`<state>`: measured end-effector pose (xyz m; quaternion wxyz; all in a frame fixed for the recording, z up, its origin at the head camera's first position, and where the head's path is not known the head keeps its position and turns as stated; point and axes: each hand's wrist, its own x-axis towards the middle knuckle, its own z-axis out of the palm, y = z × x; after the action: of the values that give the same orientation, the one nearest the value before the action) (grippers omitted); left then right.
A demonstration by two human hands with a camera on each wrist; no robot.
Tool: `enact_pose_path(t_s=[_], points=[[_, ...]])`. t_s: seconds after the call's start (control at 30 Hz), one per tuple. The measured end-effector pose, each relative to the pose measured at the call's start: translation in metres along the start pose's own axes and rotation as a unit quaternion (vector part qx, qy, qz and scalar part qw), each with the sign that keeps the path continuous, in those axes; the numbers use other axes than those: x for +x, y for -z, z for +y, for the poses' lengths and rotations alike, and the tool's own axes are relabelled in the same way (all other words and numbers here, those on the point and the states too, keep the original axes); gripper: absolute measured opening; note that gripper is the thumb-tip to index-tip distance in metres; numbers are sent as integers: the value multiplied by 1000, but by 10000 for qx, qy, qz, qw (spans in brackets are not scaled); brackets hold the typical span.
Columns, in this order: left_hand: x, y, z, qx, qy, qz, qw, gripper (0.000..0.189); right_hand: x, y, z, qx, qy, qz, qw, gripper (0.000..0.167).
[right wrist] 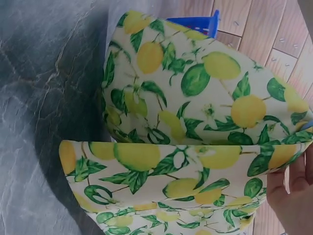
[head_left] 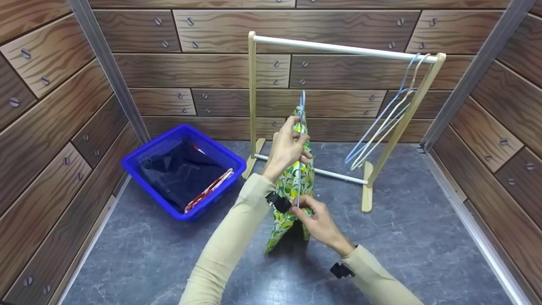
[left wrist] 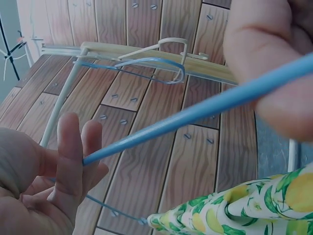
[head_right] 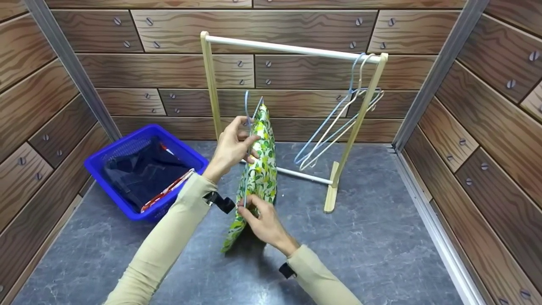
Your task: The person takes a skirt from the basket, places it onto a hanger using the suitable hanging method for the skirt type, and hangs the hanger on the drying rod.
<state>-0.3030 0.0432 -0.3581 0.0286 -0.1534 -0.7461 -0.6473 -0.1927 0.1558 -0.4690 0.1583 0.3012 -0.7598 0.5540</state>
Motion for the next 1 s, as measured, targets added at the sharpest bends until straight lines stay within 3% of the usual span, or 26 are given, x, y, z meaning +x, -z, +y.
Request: enact_pose_path(t_s=[0.2, 0.43, 0.73, 1.0], points=[[-9, 1, -1, 492, -366, -164, 9980, 59, 0, -1, 1, 183, -97, -12, 9998, 7], [-19, 0, -5, 899, -754, -132, 9930, 61, 3, 1, -1, 122, -232, 201, 9995, 5], [-37, -1, -26, 1446, -1058, -5, 9838, 48, 7, 5, 0, 126, -515, 473, 9975, 6], [-44, 1, -43, 1407, -1024, -195, 9845, 40, 11, 8, -2, -99, -440, 565, 9974, 7]])
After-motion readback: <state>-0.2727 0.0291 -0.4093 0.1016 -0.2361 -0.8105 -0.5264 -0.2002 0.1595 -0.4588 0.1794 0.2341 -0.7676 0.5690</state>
